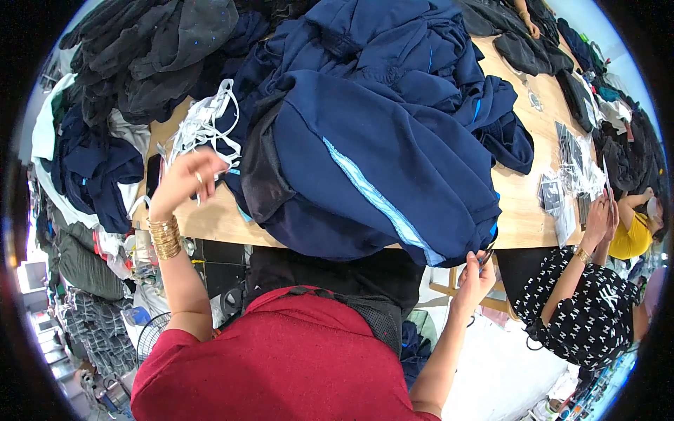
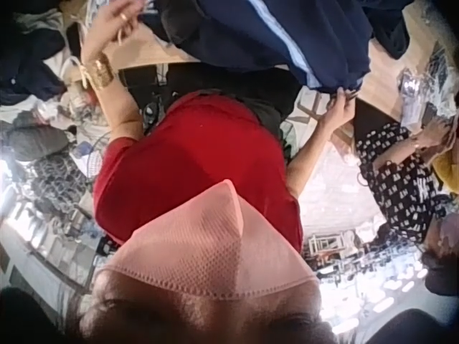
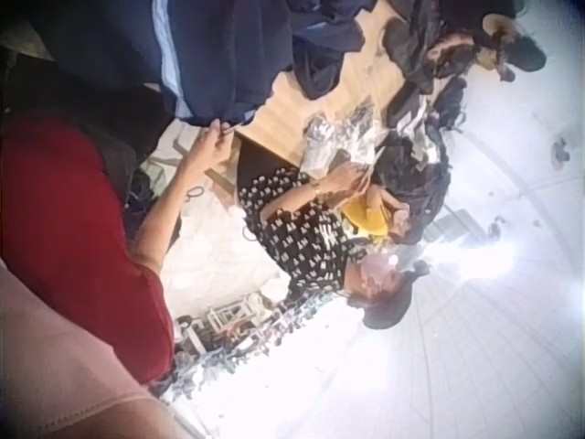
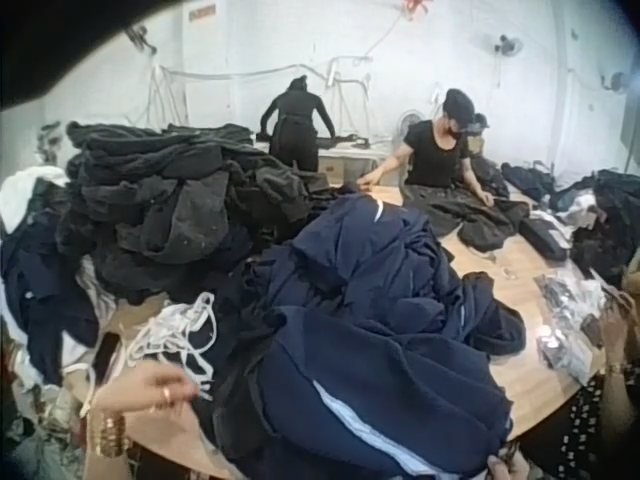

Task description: Trimming excess threads and threading drawstrings into navy blue athletic shorts.

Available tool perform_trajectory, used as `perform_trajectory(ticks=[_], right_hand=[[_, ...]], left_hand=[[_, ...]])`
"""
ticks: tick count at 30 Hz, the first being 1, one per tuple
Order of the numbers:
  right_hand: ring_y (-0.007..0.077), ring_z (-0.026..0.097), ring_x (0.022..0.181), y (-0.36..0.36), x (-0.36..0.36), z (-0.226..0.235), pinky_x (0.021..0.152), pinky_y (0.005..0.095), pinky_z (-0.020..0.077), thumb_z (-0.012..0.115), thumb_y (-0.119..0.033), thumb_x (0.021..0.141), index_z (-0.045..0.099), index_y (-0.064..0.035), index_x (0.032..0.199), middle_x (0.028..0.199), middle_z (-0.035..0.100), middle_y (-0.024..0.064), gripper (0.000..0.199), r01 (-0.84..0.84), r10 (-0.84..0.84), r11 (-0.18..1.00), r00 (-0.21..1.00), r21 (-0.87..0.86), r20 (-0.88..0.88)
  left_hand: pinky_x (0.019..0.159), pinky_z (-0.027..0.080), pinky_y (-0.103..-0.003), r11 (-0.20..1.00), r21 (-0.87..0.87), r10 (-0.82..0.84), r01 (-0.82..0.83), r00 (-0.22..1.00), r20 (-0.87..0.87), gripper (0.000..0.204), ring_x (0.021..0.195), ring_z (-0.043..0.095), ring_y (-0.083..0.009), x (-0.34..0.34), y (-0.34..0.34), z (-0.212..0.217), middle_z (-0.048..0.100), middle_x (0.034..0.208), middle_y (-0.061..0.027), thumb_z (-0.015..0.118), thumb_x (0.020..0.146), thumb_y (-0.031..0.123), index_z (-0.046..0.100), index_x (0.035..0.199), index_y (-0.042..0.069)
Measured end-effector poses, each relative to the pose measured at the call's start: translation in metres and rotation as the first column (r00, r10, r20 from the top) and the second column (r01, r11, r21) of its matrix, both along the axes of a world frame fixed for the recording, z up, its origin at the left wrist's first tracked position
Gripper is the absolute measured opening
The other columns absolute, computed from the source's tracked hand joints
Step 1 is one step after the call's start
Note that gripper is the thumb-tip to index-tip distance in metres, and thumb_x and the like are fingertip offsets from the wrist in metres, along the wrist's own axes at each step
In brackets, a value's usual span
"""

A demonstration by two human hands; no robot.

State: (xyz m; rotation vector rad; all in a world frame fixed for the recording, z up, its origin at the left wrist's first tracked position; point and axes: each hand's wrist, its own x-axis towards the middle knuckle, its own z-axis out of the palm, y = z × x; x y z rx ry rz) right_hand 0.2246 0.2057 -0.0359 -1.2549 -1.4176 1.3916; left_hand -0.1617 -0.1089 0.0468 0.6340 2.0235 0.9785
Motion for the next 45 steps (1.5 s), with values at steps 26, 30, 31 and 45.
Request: perform_trajectory(ticks=[26, 30, 31, 45], right_hand=[[0.0167, 0.059, 0.094, 0.053, 0.010, 0.036, 0.084, 0.0279, 0.0444, 0.066, -0.005, 0.080, 0.060, -0.0007, 0.106, 0.105, 0.063, 0.0095, 0.027, -0.295, -0.073, 0.813, 0.803, 0.502, 0.591], [0.0189, 0.057, 0.101, 0.038, -0.021, 0.045, 0.089, 0.0307, 0.0423, 0.069, -0.003, 0.075, 0.061, -0.0037, 0.110, 0.108, 0.061, 0.0084, 0.037, -0.446, 0.185, 0.784, 0.831, 0.432, 0.524], [0.0194, 0.057, 0.101, 0.029, -0.029, 0.050, 0.089, 0.0309, 0.0427, 0.071, -0.004, 0.073, 0.061, -0.0046, 0.111, 0.107, 0.061, 0.0082, 0.039, -0.471, 0.216, 0.784, 0.817, 0.405, 0.534], [0.0056, 0.048, 0.068, -0.057, -0.189, 0.058, 0.063, 0.0198, 0.0384, 0.066, -0.008, 0.081, 0.061, 0.0000, 0.082, 0.067, 0.054, -0.0006, 0.010, -0.582, 0.609, 0.754, 0.793, 0.305, 0.008]], left_hand=[[0.064, 0.045, -0.022, 0.814, 0.506, 0.405, -0.286, 0.903, -0.141, 0.019, 0.070, 0.055, -0.0079, 0.051, 0.060, -0.015, 0.059, 0.079, -0.0017, 0.060, 0.089, 0.021, 0.060, 0.092, 0.002], [0.064, 0.044, -0.025, 0.919, 0.345, 0.328, -0.191, 0.857, -0.399, 0.028, 0.069, 0.053, -0.0129, 0.060, 0.074, -0.011, 0.056, 0.078, -0.0056, 0.066, 0.085, 0.027, 0.059, 0.089, 0.000], [0.062, 0.043, -0.027, 0.920, 0.351, 0.331, -0.174, 0.826, -0.457, 0.032, 0.065, 0.050, -0.0142, 0.068, 0.079, -0.006, 0.052, 0.075, -0.0066, 0.071, 0.080, 0.030, 0.057, 0.083, 0.001], [0.069, 0.042, -0.020, 0.647, 0.601, 0.209, -0.469, 0.867, 0.452, 0.016, 0.075, 0.049, -0.0052, 0.106, 0.066, -0.045, 0.051, 0.080, 0.0015, 0.060, 0.082, -0.002, 0.049, 0.089, 0.007]])
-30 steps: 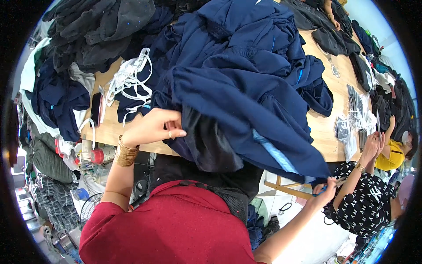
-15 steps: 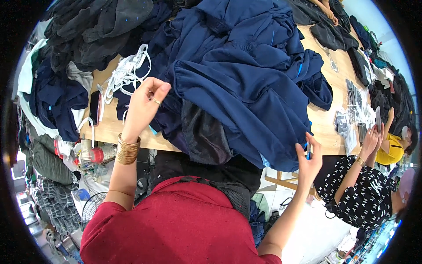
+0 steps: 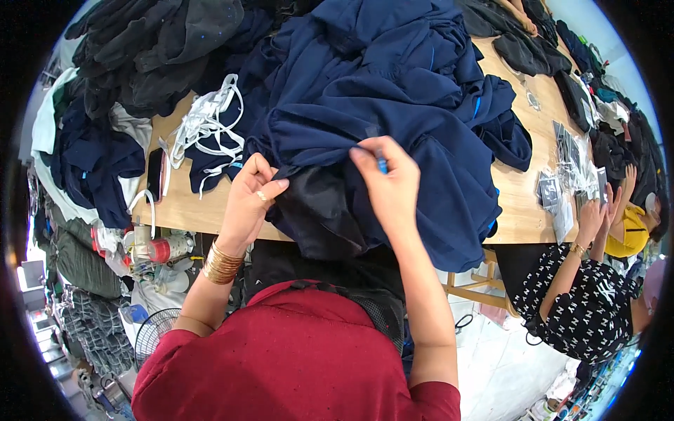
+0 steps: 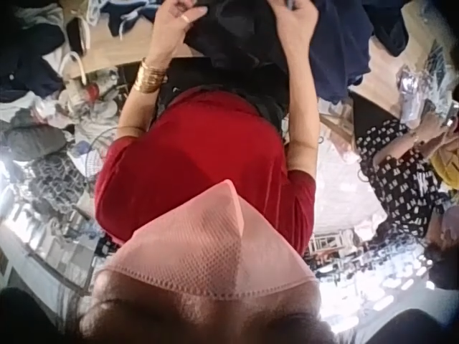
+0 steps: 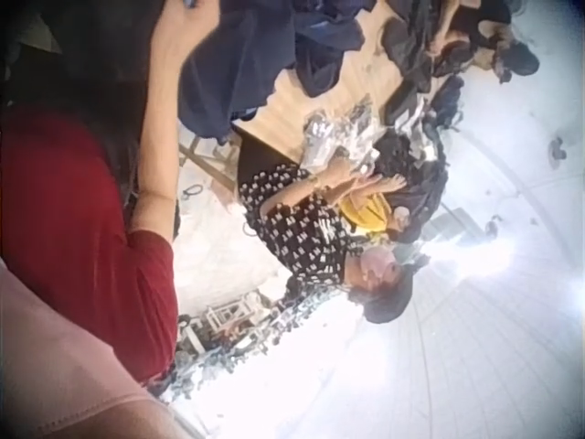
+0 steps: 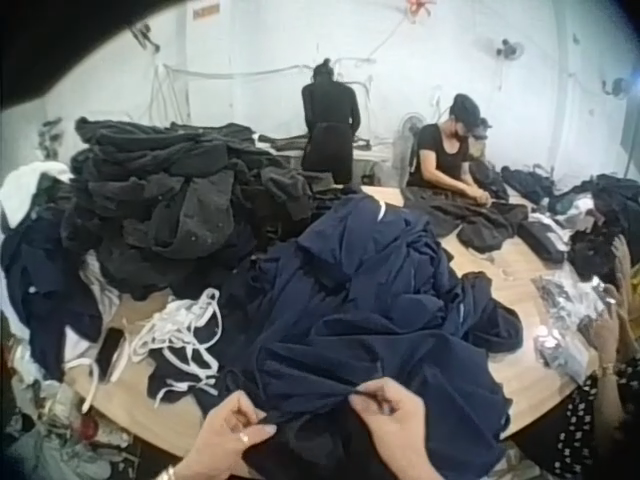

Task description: Trimming excess threads and threading drawstrings into navy blue athletic shorts.

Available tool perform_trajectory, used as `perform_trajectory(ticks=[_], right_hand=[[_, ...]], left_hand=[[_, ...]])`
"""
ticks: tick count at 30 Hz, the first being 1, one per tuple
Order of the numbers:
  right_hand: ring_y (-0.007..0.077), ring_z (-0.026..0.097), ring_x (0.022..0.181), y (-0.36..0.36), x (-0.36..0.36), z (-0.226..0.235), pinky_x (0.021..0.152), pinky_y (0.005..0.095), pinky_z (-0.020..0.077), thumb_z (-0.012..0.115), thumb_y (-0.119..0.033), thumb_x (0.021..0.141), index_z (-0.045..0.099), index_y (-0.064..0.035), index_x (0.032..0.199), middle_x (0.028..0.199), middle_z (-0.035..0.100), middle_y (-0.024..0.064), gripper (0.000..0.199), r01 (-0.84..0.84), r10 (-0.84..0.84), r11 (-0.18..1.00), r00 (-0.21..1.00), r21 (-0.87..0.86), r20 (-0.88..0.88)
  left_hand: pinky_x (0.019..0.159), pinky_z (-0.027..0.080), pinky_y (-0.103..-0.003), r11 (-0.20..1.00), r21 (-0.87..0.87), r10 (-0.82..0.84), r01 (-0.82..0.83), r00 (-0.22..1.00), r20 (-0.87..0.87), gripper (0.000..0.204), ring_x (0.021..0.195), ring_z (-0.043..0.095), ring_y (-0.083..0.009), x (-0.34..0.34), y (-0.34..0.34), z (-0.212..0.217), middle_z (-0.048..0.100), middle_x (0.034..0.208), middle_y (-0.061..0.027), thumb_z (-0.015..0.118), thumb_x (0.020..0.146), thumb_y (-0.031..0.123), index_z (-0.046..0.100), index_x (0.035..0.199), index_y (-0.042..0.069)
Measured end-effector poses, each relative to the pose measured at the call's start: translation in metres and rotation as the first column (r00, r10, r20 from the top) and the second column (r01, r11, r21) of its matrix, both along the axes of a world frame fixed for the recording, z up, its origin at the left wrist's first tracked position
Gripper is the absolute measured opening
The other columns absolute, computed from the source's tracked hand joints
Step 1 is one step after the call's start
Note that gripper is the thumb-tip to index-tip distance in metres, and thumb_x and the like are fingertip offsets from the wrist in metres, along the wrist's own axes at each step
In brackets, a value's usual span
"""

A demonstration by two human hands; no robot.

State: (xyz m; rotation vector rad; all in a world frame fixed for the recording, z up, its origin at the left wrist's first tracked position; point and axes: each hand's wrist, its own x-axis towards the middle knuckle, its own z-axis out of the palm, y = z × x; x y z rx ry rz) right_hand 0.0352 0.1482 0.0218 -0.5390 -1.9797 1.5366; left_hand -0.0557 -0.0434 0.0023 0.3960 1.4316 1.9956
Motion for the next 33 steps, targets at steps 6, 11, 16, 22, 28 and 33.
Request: perform_trajectory(ticks=[6, 11, 16, 22, 28, 33], right_hand=[[0.0027, 0.043, 0.067, 0.008, 0.005, 0.015, 0.061, 0.0177, 0.0330, 0.065, -0.012, 0.085, 0.061, -0.0008, 0.085, 0.071, 0.052, -0.0053, 0.012, 0.044, -0.051, 0.984, 0.998, -0.172, -0.036], [0.0027, 0.043, 0.067, 0.004, 0.006, 0.019, 0.061, 0.0181, 0.0336, 0.065, -0.013, 0.085, 0.061, -0.0010, 0.085, 0.071, 0.052, -0.0045, 0.012, 0.031, -0.033, 0.991, 0.999, -0.131, -0.009], [0.0036, 0.044, 0.068, 0.002, 0.016, 0.025, 0.063, 0.0178, 0.0346, 0.065, -0.011, 0.084, 0.060, -0.0005, 0.085, 0.073, 0.053, -0.0041, 0.011, 0.043, -0.038, 0.983, 0.999, -0.178, 0.031], [0.0168, 0.058, 0.064, -0.036, 0.034, 0.019, 0.060, 0.0258, 0.0456, 0.067, -0.005, 0.076, 0.060, -0.0029, 0.087, 0.076, 0.061, 0.0067, 0.013, -0.346, 0.336, 0.905, 0.938, 0.247, 0.081], [0.0209, 0.062, 0.071, -0.031, 0.048, 0.012, 0.063, 0.0289, 0.0483, 0.069, -0.004, 0.071, 0.063, -0.0049, 0.087, 0.079, 0.062, 0.0069, 0.017, -0.415, 0.384, 0.851, 0.910, 0.321, 0.157], [0.0163, 0.061, 0.087, 0.067, 0.090, 0.016, 0.079, 0.0278, 0.0459, 0.068, -0.007, 0.078, 0.066, -0.0049, 0.095, 0.090, 0.064, 0.0063, 0.018, 0.187, -0.264, 0.938, 0.931, 0.292, 0.253]], left_hand=[[0.077, 0.045, -0.021, 1.000, 0.015, -0.018, 0.015, 0.975, 0.224, 0.020, 0.084, 0.057, -0.0066, 0.005, -0.008, 0.008, 0.062, 0.091, -0.0035, 0.056, 0.090, 0.006, 0.050, 0.108, 0.003], [0.077, 0.045, -0.020, 0.991, -0.069, -0.103, 0.113, 0.985, 0.140, 0.015, 0.085, 0.057, -0.0056, -0.001, -0.014, 0.007, 0.063, 0.092, -0.0043, 0.061, 0.088, 0.007, 0.058, 0.101, 0.001], [0.075, 0.046, -0.021, 0.985, -0.156, -0.097, 0.072, 0.983, -0.154, 0.014, 0.084, 0.057, -0.0065, -0.007, -0.011, 0.009, 0.063, 0.092, -0.0042, 0.060, 0.089, 0.010, 0.059, 0.099, 0.000], [0.068, 0.049, -0.023, 0.938, -0.335, -0.149, 0.083, 0.973, -0.176, 0.034, 0.077, 0.059, -0.0106, -0.034, 0.016, 0.035, 0.063, 0.088, -0.0049, 0.062, 0.088, 0.026, 0.056, 0.109, 0.000], [0.062, 0.047, -0.024, 0.874, -0.485, -0.257, -0.037, 0.811, -0.526, 0.020, 0.064, 0.057, -0.0088, -0.040, 0.030, 0.016, 0.065, 0.076, -0.0074, 0.065, 0.078, 0.009, 0.057, 0.093, -0.002], [0.057, 0.043, -0.021, 0.883, -0.469, -0.160, -0.005, 0.937, -0.311, 0.015, 0.060, 0.048, -0.0046, -0.042, 0.005, 0.009, 0.054, 0.066, 0.0008, 0.060, 0.083, 0.010, 0.047, 0.087, 0.004]])
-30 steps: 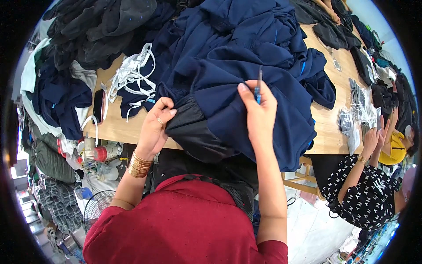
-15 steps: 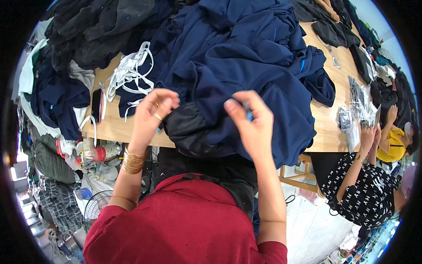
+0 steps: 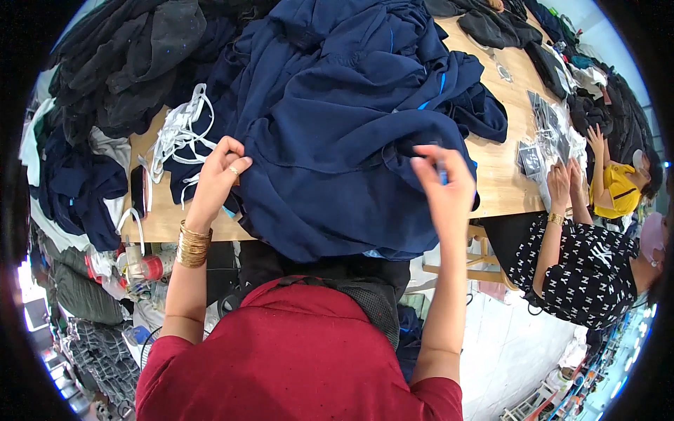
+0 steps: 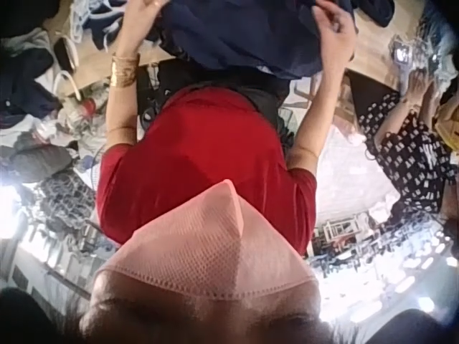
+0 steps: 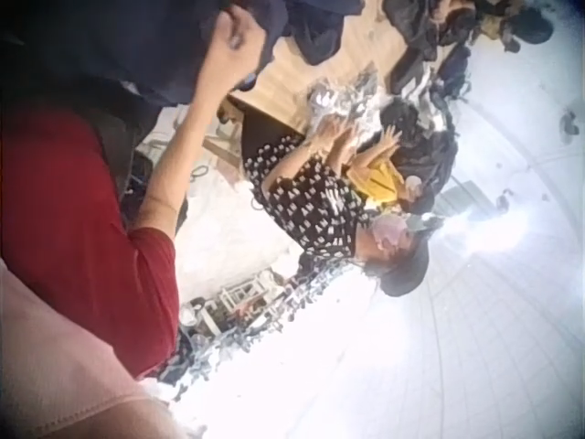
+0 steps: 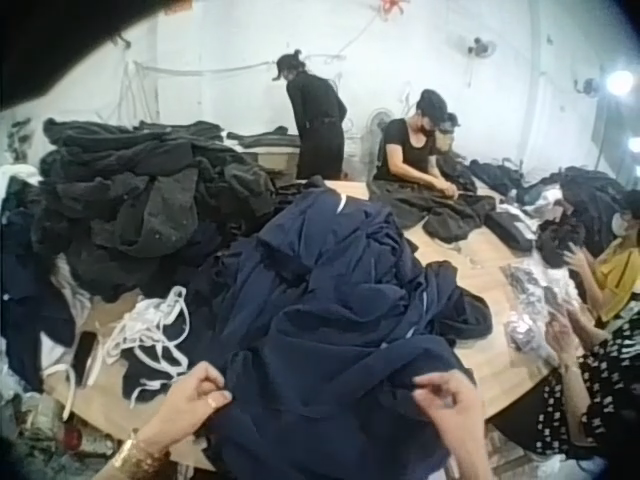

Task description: Trimming excess threads and threading drawstrings into navy blue athletic shorts.

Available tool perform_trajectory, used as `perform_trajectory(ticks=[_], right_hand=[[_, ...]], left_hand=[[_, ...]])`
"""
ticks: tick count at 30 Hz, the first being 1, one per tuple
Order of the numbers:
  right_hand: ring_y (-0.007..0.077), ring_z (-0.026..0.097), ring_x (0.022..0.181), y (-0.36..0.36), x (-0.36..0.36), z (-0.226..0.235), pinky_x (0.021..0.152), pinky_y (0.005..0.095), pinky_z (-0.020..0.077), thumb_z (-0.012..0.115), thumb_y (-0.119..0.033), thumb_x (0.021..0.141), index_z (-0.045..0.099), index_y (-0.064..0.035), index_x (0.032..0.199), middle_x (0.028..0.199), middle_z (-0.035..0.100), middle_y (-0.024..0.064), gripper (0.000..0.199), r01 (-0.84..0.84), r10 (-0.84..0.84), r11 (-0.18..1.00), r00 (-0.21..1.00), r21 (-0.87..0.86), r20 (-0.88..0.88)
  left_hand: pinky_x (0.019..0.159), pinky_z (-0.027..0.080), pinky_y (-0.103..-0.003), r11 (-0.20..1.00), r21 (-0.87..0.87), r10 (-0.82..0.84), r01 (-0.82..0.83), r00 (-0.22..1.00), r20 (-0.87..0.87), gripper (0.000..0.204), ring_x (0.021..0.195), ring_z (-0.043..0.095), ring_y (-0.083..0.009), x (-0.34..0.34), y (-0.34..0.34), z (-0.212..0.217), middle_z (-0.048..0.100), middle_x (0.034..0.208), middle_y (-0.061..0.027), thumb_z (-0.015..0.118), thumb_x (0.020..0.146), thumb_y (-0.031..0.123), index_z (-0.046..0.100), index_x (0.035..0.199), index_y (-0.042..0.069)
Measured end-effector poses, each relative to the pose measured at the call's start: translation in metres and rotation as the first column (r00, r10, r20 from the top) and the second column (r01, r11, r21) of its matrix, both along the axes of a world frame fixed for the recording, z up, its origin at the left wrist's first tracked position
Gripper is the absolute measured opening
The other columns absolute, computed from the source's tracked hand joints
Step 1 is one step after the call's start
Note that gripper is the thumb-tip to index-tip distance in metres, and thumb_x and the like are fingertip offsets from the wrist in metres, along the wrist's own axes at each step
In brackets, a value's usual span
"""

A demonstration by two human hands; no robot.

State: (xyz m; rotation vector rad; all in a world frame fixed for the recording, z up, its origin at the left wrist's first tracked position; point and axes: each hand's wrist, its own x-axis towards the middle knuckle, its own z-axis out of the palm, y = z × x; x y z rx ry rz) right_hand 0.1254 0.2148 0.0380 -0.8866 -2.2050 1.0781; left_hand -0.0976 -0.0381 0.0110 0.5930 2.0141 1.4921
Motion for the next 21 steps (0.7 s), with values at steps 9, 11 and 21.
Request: perform_trajectory(ticks=[9, 11, 21], right_hand=[[0.0255, 0.060, 0.089, 0.052, -0.023, -0.032, 0.081, 0.0328, 0.0470, 0.073, -0.013, 0.072, 0.056, -0.0170, 0.124, 0.101, 0.056, 0.0082, 0.055, -0.044, 0.019, 0.929, 0.997, 0.367, 0.071], [0.0268, 0.060, 0.086, 0.051, -0.030, -0.035, 0.074, 0.0358, 0.0487, 0.073, -0.018, 0.073, 0.060, -0.0136, 0.114, 0.096, 0.055, 0.0075, 0.043, -0.065, 0.012, 0.903, 0.992, 0.424, 0.127], [0.0080, 0.051, 0.076, 0.070, -0.032, -0.001, 0.070, 0.0226, 0.0406, 0.065, -0.013, 0.082, 0.061, -0.0031, 0.087, 0.076, 0.056, -0.0011, 0.012, 0.051, -0.066, 0.995, 0.978, -0.080, -0.197]], left_hand=[[0.067, 0.036, -0.020, 0.920, 0.351, -0.002, -0.176, 0.892, 0.451, 0.004, 0.075, 0.043, -0.0042, 0.012, -0.003, -0.008, 0.046, 0.084, 0.0044, 0.048, 0.083, 0.013, 0.046, 0.085, 0.010], [0.074, 0.040, -0.023, 0.906, 0.366, -0.005, -0.212, 0.860, 0.510, 0.006, 0.081, 0.048, -0.0070, 0.017, -0.002, 0.001, 0.051, 0.090, 0.0022, 0.047, 0.084, 0.013, 0.049, 0.088, 0.009], [0.097, 0.042, -0.035, 0.730, 0.547, 0.117, -0.409, 0.864, 0.490, 0.052, 0.107, 0.056, -0.0210, -0.011, -0.022, 0.024, 0.056, 0.118, -0.0104, 0.054, 0.088, 0.008, 0.034, 0.135, 0.003]])
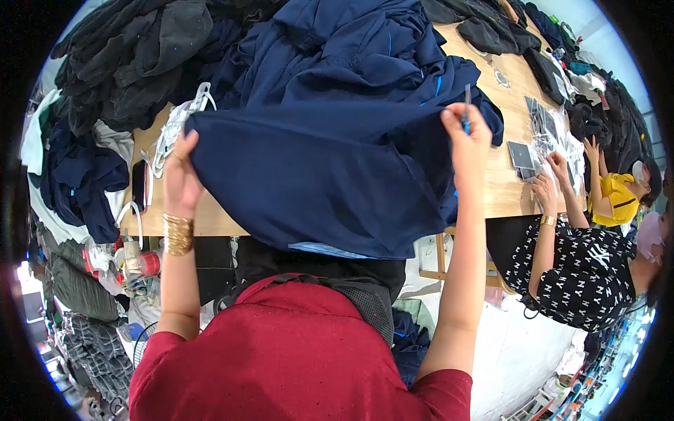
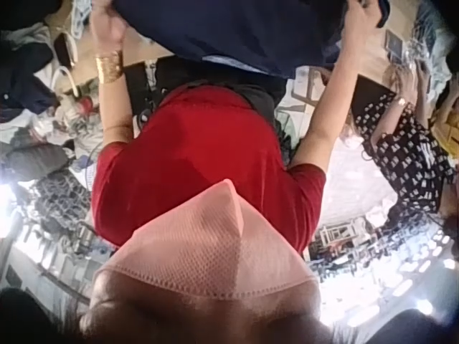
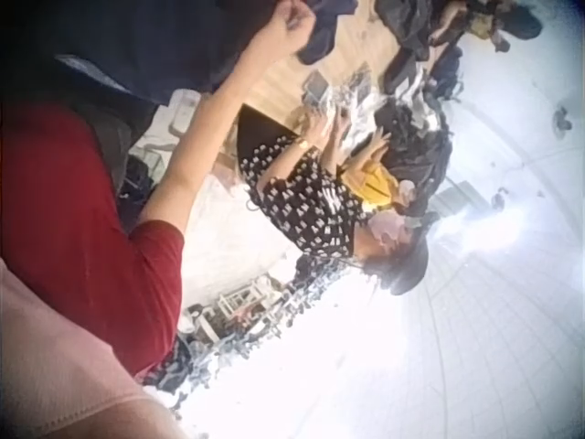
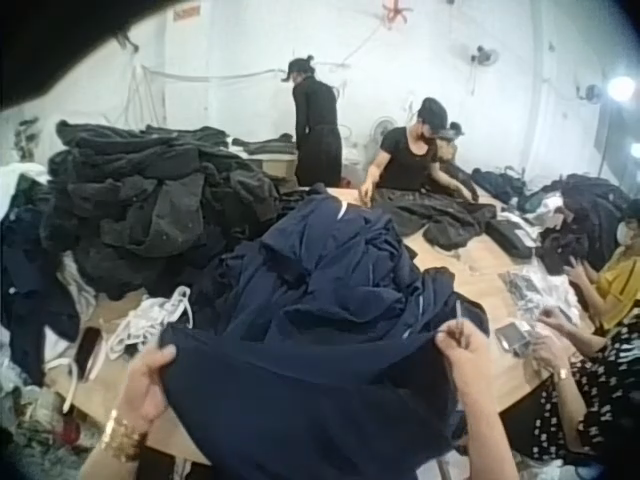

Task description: Trimming excess threads and threading drawstrings into navy blue athletic shorts.

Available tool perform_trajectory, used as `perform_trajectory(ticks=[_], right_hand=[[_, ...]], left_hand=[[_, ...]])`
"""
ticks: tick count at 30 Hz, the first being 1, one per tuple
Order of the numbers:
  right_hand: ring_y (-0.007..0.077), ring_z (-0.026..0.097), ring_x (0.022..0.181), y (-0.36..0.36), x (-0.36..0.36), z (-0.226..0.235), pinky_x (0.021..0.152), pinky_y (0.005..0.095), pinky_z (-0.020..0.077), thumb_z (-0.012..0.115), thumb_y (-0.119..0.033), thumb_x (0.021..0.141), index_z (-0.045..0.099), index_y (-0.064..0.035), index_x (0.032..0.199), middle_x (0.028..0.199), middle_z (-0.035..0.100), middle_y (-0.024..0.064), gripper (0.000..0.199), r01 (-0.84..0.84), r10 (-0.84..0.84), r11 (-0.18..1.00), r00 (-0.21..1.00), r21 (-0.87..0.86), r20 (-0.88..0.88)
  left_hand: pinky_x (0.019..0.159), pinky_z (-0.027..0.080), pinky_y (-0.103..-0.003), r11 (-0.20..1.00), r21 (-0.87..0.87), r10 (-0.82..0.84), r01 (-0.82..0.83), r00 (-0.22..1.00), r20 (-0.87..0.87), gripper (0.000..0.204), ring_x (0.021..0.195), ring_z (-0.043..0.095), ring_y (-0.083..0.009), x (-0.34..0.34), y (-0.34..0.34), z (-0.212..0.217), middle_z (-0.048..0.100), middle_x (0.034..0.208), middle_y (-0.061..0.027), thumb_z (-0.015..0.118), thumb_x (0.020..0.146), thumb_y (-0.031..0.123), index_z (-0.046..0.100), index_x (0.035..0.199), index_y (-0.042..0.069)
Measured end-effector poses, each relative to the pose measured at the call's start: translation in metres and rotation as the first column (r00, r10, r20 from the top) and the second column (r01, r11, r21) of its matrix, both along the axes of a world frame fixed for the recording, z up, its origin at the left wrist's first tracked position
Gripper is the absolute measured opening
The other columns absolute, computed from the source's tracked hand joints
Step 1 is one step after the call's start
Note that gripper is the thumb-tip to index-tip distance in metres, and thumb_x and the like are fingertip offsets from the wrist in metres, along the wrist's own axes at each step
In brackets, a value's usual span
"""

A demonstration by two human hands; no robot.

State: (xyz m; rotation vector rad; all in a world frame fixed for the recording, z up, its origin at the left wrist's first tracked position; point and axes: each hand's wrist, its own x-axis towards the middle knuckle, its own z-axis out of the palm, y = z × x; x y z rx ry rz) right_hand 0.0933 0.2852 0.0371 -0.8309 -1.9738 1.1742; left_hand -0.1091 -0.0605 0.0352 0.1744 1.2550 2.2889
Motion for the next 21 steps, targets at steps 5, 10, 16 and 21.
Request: perform_trajectory(ticks=[5, 10, 16, 21], right_hand=[[0.0153, 0.058, 0.069, 0.021, -0.022, 0.020, 0.066, 0.0279, 0.0446, 0.068, -0.020, 0.080, 0.065, -0.0048, 0.088, 0.075, 0.064, 0.0040, 0.018, 0.160, -0.157, 0.902, 0.987, 0.402, -0.039], [0.0338, 0.062, 0.077, 0.028, -0.053, -0.040, 0.068, 0.0381, 0.0469, 0.067, -0.030, 0.079, 0.062, -0.0069, 0.091, 0.083, 0.061, 0.0141, 0.026, 0.016, -0.170, 0.854, 0.953, 0.520, 0.250], [0.0309, 0.062, 0.082, -0.004, -0.038, -0.026, 0.064, 0.0405, 0.0491, 0.065, -0.028, 0.082, 0.059, -0.0100, 0.100, 0.102, 0.054, 0.0090, 0.026, 0.104, -0.288, 0.752, 0.940, 0.651, 0.182], [0.0248, 0.060, 0.074, -0.085, -0.036, -0.021, 0.067, 0.0333, 0.0488, 0.072, -0.024, 0.075, 0.061, -0.0086, 0.100, 0.087, 0.058, 0.0084, 0.031, -0.094, 0.003, 0.897, 0.979, 0.433, 0.206]], left_hand=[[0.083, 0.048, -0.028, 0.981, -0.193, -0.065, -0.001, 0.939, -0.339, 0.039, 0.091, 0.059, -0.0166, -0.064, 0.029, 0.021, 0.058, 0.102, -0.0101, 0.064, 0.081, 0.006, 0.046, 0.116, 0.002], [0.084, 0.045, -0.031, 0.719, -0.690, -0.259, -0.084, 0.889, -0.379, 0.053, 0.095, 0.056, -0.0188, -0.116, 0.032, -0.058, 0.057, 0.106, -0.0129, 0.071, 0.074, 0.011, 0.046, 0.120, 0.004], [0.085, 0.043, -0.035, 0.626, -0.342, -0.258, -0.701, 0.228, -0.939, 0.038, 0.093, 0.055, -0.0257, -0.049, 0.062, -0.014, 0.057, 0.101, -0.0110, 0.058, 0.071, -0.001, 0.057, 0.108, 0.006], [0.073, 0.048, -0.026, 0.810, -0.583, -0.572, 0.059, 0.298, -0.764, 0.012, 0.084, 0.060, -0.0135, -0.003, 0.115, -0.003, 0.064, 0.092, -0.0043, 0.057, 0.085, 0.004, 0.065, 0.094, 0.005]])
